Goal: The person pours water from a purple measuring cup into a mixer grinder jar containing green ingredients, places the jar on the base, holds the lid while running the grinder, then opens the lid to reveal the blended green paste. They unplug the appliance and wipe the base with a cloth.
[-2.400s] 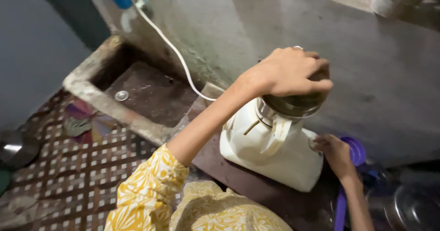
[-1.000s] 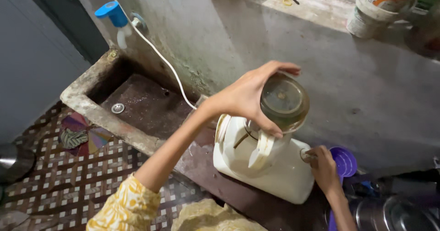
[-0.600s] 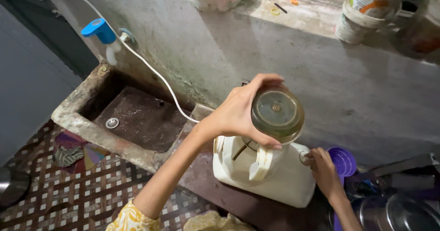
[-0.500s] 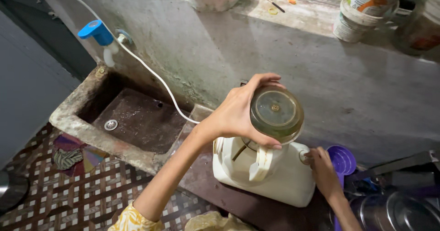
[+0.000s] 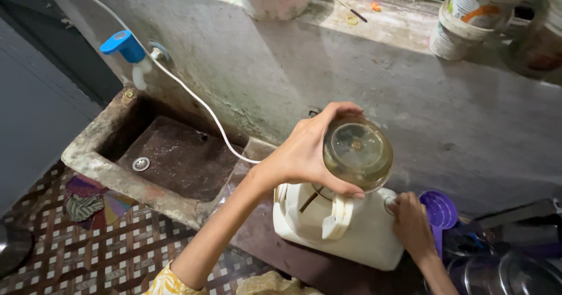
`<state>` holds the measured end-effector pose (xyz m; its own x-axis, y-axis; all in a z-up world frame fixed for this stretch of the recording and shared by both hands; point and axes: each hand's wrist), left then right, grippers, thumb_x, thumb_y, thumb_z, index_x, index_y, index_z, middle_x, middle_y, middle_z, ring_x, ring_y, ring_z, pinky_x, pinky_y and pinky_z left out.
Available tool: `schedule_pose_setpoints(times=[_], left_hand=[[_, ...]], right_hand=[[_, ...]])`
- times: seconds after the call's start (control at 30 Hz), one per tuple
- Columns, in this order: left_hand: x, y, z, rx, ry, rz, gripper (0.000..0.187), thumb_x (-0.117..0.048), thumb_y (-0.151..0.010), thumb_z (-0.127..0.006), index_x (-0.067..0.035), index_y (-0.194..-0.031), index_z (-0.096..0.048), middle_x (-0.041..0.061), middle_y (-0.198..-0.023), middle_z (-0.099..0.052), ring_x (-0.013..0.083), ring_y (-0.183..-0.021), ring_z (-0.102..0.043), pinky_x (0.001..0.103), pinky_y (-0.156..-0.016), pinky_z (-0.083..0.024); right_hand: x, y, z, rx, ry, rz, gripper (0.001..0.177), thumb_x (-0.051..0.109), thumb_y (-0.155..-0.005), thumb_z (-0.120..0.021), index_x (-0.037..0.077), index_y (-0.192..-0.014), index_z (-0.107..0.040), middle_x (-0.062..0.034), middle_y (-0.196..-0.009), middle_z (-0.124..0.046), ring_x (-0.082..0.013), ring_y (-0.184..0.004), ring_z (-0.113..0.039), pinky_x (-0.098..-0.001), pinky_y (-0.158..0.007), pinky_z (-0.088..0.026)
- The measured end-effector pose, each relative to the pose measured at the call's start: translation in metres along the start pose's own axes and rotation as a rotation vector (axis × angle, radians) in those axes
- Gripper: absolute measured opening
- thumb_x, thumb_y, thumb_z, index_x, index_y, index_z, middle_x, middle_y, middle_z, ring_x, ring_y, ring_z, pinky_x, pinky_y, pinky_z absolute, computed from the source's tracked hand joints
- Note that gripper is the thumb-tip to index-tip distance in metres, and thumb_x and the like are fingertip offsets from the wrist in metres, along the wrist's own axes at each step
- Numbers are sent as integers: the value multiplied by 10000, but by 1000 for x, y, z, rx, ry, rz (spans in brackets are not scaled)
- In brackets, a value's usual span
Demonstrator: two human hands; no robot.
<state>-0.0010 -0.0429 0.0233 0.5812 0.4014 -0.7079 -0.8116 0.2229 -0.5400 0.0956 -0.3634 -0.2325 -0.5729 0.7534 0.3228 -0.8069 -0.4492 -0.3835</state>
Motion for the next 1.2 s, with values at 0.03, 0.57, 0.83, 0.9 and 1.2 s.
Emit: schedule_pose_setpoints(times=[0.03, 0.57, 0.83, 0.9, 1.2], left_hand=[[0, 0, 1, 0, 10, -1, 1104, -440, -580, -965, -38, -1463, -438, 168, -1396, -658, 298, -1322, -674, 385, -1178, -520], [2, -1, 1, -19, 27, 6, 1076, -451, -569, -957, -43, -1436, -466, 163, -1326, -683, 301, -1241, -711, 384, -1090, -573], [4, 1, 0, -45, 74, 7, 1067, -440, -577, -949, -28, -1437, -470, 173, -1326, -683, 302, -1241, -710, 380, -1088, -580], [6, 3, 0, -45, 80, 24, 1062, -439, -577, -946, -25, -1435, -477, 174, -1322, -687, 300, -1236, -717, 374, -1086, -584], [11, 3, 4, -55, 77, -33, 1067, -450, -605, -948, -29, -1455, -462, 172, -1343, -661, 295, -1248, -703, 372, -1125, -575]], right_hand=[[13, -3, 11, -34, -8, -10, 266, 45, -823, -653, 45, -1074, -565, -160, -1037, -611, -386, -1041, -600, -496, -849, -449], [208, -98, 161, -429, -350, 404, 503, 447, -1155, -373, 141, -1181, -771, -109, -1337, -645, -268, -1230, -601, -393, -1089, -506], [200, -98, 136, -510, -450, 387, 568, 427, -1183, -294, 98, -1152, -756, -132, -1326, -627, -285, -1217, -603, -394, -1048, -513], [204, -97, 131, -524, -468, 385, 592, 399, -1198, -254, 70, -1150, -744, -144, -1319, -645, -295, -1225, -609, -407, -1086, -511], [214, -101, 129, -496, -596, 393, 559, 338, -1211, -242, 22, -1145, -698, -186, -1304, -682, -368, -1307, -632, -464, -1174, -496]])
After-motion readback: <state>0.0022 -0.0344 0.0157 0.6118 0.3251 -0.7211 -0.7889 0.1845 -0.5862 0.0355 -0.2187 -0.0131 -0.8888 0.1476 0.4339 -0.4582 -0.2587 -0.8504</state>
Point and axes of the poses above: each hand's wrist, its own y-axis away from the middle knuckle, its own z-axis out of the back of the hand, x = y × z
